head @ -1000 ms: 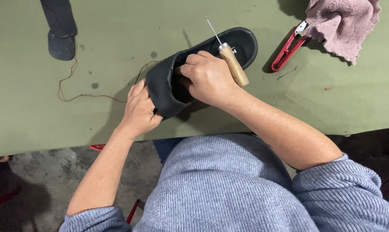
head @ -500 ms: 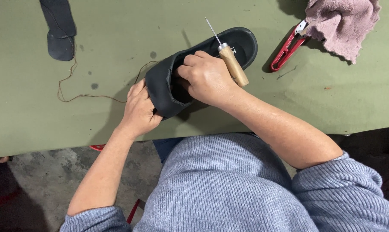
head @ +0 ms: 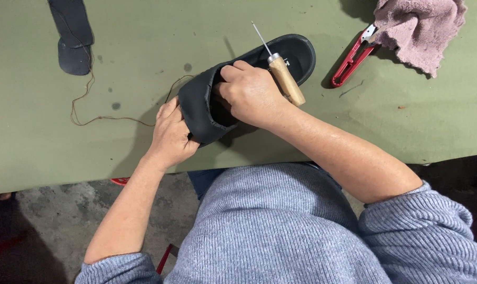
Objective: The person is repairing a black slipper by hand-sewing the upper strap to the sole. They use a wooden-handled awl to pierce holes and pull the thread through, then use pliers to cut the thread. The person repeatedly pulls the thread tight and adjusts the slipper's position on the table.
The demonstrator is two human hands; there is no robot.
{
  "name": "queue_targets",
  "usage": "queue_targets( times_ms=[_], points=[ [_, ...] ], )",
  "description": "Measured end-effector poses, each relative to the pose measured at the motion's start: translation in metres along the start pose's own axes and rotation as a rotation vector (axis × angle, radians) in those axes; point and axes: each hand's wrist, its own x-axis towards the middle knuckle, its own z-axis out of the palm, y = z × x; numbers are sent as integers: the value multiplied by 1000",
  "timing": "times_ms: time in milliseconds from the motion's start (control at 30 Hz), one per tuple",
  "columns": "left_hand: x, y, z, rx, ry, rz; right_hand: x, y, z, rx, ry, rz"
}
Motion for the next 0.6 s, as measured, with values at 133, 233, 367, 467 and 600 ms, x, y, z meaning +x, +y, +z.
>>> queue_targets(
  times_ms=[133,233,367,467,600],
  points=[
    [-3,-4,7,-3,18,10,2,4,8,-33,16,-49],
    [-4,-3,7,3,38,6,6,7,9,-48,17,-85],
    [8,8,-6,-50,61,18,9,4,-4,21,-96,-11],
    [18,17,-17,-103,44,-4,8,10,-6,177,-165,122],
    [31,27,-28,-263,93,18,9,18,-24,411,-207,329]
  ],
)
